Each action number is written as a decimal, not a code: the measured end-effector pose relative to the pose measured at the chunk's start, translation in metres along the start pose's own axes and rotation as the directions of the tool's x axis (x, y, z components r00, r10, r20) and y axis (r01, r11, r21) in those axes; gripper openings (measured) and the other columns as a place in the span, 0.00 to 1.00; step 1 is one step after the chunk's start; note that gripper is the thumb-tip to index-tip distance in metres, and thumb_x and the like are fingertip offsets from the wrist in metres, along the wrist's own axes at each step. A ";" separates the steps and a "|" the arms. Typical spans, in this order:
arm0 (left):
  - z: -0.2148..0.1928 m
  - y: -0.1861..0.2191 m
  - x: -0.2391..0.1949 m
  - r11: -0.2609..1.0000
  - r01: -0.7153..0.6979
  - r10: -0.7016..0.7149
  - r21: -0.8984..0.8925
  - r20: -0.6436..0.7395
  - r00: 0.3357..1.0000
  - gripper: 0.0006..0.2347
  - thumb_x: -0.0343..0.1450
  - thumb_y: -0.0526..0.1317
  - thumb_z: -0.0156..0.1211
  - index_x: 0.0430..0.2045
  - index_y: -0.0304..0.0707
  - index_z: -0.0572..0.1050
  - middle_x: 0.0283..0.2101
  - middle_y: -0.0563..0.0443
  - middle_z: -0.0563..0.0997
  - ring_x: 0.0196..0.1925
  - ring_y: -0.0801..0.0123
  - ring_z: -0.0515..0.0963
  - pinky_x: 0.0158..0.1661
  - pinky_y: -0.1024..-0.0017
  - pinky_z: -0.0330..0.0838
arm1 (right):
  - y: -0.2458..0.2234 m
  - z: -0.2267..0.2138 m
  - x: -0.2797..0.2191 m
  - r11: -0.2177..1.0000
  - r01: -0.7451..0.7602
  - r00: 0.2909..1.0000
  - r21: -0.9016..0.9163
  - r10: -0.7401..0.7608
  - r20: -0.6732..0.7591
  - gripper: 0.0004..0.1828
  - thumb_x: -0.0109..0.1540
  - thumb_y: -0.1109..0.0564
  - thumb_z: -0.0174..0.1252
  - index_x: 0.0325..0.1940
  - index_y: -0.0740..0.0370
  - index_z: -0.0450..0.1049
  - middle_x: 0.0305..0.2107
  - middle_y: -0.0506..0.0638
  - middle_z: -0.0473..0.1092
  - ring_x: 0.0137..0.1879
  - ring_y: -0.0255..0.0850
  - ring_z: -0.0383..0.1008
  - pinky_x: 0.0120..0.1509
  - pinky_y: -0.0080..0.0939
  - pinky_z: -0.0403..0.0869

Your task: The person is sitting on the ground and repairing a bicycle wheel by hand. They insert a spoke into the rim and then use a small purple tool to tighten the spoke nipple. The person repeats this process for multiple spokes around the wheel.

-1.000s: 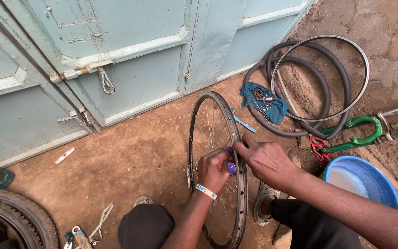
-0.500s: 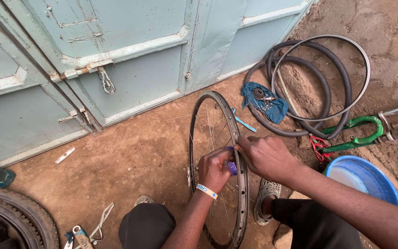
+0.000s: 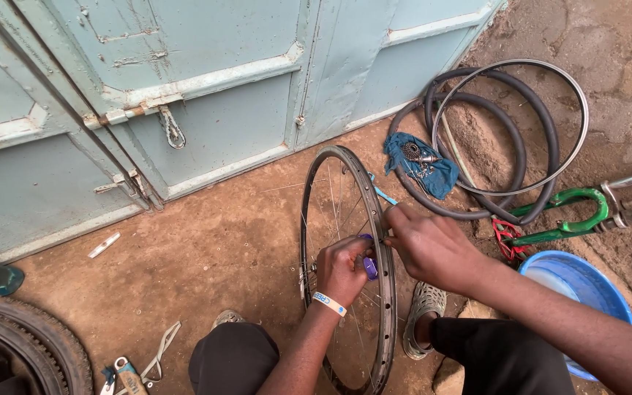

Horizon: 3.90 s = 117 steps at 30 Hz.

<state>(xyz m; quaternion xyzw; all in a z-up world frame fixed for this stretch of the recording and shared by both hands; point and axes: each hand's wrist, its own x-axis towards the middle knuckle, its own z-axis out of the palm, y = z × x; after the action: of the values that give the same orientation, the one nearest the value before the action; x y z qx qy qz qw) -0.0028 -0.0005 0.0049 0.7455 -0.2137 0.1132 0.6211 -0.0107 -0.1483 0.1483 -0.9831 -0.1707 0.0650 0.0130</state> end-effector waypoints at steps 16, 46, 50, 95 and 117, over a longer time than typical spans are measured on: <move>0.002 -0.003 0.001 1.000 0.006 -0.006 0.005 0.011 1.000 0.10 0.65 0.25 0.56 0.22 0.44 0.79 0.23 0.46 0.81 0.32 0.45 0.83 0.33 0.57 0.78 | 0.010 0.021 -0.004 0.957 0.114 0.992 -0.267 -0.093 0.091 0.14 0.64 0.65 0.40 0.50 0.57 0.67 0.36 0.57 0.71 0.22 0.49 0.79 0.25 0.45 0.77; -0.001 -0.005 0.000 1.000 0.028 -0.028 0.012 0.013 1.000 0.09 0.67 0.25 0.58 0.24 0.43 0.80 0.25 0.45 0.83 0.33 0.44 0.84 0.33 0.57 0.78 | 0.002 0.001 0.003 0.974 -0.113 0.989 0.197 0.130 -0.073 0.05 0.62 0.62 0.56 0.37 0.56 0.77 0.30 0.53 0.76 0.35 0.54 0.81 0.39 0.52 0.79; -0.001 -0.009 -0.003 1.000 0.022 -0.021 -0.009 0.036 0.999 0.10 0.65 0.24 0.56 0.22 0.42 0.79 0.24 0.44 0.82 0.32 0.43 0.83 0.33 0.56 0.77 | 0.029 0.017 0.002 0.947 -0.156 0.960 0.282 0.213 -0.183 0.05 0.59 0.60 0.60 0.39 0.57 0.75 0.27 0.53 0.76 0.33 0.57 0.78 0.35 0.55 0.74; -0.023 -0.011 -0.015 0.897 0.420 -0.183 -0.139 0.748 0.638 0.06 0.72 0.41 0.61 0.37 0.43 0.82 0.51 0.49 0.85 0.57 0.63 0.83 0.59 0.60 0.74 | 0.039 0.095 -0.019 0.284 -0.245 0.812 0.927 0.582 0.037 0.14 0.62 0.55 0.61 0.50 0.60 0.80 0.37 0.50 0.79 0.44 0.38 0.79 0.51 0.38 0.80; 0.025 -0.040 0.000 0.831 0.350 -0.287 -0.432 0.207 0.935 0.07 0.70 0.28 0.59 0.37 0.35 0.83 0.37 0.50 0.86 0.39 0.68 0.83 0.42 0.71 0.81 | -0.012 0.074 -0.026 0.632 -0.245 0.884 0.735 0.457 -0.098 0.20 0.68 0.55 0.48 0.65 0.51 0.63 0.25 0.47 0.72 0.24 0.35 0.66 0.29 0.40 0.67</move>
<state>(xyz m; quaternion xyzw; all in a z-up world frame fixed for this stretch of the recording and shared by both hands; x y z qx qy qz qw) 0.0136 -0.0194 -0.0353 0.6068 -0.1479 -0.0963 0.7750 -0.0492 -0.1459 0.0786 -0.9151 0.0675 -0.0109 0.3975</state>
